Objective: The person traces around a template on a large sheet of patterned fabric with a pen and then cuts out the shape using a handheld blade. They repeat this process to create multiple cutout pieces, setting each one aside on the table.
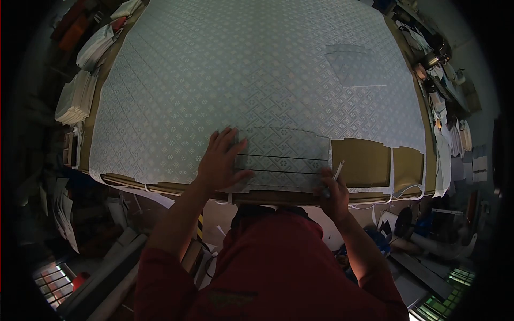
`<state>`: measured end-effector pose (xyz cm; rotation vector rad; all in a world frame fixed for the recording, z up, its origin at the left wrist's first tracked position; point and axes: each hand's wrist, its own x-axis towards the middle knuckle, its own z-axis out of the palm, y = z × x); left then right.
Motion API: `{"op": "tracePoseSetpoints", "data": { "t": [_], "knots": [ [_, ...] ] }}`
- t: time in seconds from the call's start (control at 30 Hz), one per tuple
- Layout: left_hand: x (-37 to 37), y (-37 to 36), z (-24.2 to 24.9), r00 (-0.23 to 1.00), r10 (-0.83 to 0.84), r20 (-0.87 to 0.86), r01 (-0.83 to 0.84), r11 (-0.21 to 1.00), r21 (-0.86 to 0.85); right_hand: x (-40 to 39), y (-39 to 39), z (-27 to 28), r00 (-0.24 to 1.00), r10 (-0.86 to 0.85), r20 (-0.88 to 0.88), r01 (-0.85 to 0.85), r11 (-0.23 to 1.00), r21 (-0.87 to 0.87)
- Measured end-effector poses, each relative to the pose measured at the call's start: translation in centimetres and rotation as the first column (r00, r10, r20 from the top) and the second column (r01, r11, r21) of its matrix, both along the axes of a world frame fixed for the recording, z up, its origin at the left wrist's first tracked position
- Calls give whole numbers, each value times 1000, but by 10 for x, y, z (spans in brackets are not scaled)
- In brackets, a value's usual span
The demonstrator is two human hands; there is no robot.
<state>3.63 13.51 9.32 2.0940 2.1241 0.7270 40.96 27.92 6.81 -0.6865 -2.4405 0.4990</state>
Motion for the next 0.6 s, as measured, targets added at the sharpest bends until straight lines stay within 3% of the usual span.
{"op": "tracePoseSetpoints", "data": {
  "t": [0.6],
  "knots": [
    [-1,0,-2,1000,-22,5,22,1000,-6,-3,0,4,998,-15,-56,13,999,-43]
  ]
}}
